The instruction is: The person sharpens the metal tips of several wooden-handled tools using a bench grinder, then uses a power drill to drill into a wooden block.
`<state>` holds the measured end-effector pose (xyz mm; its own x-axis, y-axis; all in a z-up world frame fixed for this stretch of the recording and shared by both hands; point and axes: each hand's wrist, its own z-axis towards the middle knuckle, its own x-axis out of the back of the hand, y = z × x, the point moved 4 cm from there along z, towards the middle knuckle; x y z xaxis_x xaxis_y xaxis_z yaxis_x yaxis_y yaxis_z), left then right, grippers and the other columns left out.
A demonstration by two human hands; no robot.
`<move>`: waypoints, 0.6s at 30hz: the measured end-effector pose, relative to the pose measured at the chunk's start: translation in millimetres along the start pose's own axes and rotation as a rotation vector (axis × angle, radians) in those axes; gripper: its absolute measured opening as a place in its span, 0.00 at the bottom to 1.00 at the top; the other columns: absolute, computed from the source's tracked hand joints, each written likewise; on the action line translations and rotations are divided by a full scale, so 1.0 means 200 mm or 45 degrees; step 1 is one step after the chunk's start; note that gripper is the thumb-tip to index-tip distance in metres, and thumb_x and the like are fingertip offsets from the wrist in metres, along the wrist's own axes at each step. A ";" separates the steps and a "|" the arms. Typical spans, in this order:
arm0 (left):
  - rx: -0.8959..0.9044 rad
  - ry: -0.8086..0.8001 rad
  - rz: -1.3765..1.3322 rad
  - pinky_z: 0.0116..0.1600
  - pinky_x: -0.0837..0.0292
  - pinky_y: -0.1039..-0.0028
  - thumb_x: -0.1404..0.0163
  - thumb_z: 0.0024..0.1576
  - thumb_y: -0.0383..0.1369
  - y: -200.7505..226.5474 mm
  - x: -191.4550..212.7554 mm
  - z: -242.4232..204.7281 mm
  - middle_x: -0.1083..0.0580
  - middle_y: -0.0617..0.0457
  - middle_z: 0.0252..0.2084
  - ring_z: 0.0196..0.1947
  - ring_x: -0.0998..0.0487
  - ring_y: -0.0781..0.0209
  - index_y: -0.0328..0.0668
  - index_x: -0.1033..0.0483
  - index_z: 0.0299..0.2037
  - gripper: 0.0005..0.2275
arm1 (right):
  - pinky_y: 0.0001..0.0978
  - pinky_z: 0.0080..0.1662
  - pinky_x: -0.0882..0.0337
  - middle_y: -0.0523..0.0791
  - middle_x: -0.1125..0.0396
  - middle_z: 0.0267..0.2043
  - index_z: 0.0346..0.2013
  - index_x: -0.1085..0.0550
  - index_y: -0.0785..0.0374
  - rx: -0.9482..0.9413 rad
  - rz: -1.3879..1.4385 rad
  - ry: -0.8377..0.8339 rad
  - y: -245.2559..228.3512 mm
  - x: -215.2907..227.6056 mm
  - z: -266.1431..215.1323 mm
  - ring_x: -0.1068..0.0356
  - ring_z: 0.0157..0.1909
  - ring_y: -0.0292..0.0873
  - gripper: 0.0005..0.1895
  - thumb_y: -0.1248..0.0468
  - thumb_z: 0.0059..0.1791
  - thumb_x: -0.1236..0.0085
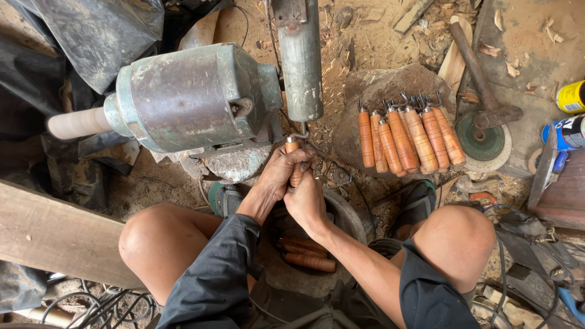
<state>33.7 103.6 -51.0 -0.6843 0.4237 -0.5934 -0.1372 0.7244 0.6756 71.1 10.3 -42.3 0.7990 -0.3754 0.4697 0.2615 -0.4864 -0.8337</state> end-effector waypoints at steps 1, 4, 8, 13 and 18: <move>-0.007 -0.011 0.007 0.39 0.27 0.73 0.46 0.58 0.24 0.00 0.00 -0.01 0.32 0.55 0.21 0.24 0.30 0.65 0.37 0.31 0.30 0.06 | 0.40 0.32 0.24 0.53 0.25 0.30 0.37 0.28 0.72 0.039 0.020 0.006 -0.01 0.00 0.00 0.23 0.31 0.47 0.08 0.70 0.46 0.40; -0.041 -0.015 -0.009 0.39 0.25 0.71 0.46 0.56 0.23 0.02 0.00 -0.01 0.32 0.54 0.21 0.24 0.29 0.63 0.37 0.32 0.31 0.07 | 0.39 0.31 0.25 0.51 0.26 0.29 0.36 0.29 0.72 0.081 0.052 0.010 -0.01 0.00 0.01 0.23 0.31 0.46 0.08 0.72 0.45 0.41; -0.019 0.121 0.063 0.35 0.29 0.73 0.45 0.54 0.23 0.03 0.02 -0.04 0.31 0.55 0.24 0.24 0.31 0.65 0.38 0.31 0.35 0.06 | 0.35 0.24 0.27 0.46 0.29 0.26 0.36 0.29 0.70 -0.149 0.242 -0.185 0.03 -0.04 0.01 0.26 0.25 0.44 0.06 0.75 0.45 0.45; -0.071 0.204 0.162 0.33 0.28 0.74 0.44 0.53 0.23 0.07 0.00 -0.09 0.30 0.55 0.25 0.24 0.30 0.66 0.37 0.31 0.35 0.07 | 0.34 0.17 0.34 0.47 0.33 0.21 0.34 0.31 0.72 -0.130 0.567 -0.339 0.00 -0.05 0.02 0.33 0.16 0.42 0.03 0.77 0.46 0.49; -0.117 0.208 0.282 0.30 0.32 0.73 0.44 0.54 0.23 0.11 -0.06 -0.17 0.29 0.50 0.27 0.24 0.31 0.64 0.31 0.30 0.36 0.07 | 0.33 0.16 0.34 0.48 0.32 0.18 0.25 0.28 0.74 -0.107 0.815 -0.555 0.01 -0.03 0.00 0.34 0.14 0.41 0.03 0.79 0.43 0.49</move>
<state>14.0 95.6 -14.1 -0.8100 0.4675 -0.3539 -0.0310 0.5686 0.8221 65.9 12.2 -46.5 0.9259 -0.2677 -0.2666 -0.3504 -0.3444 -0.8710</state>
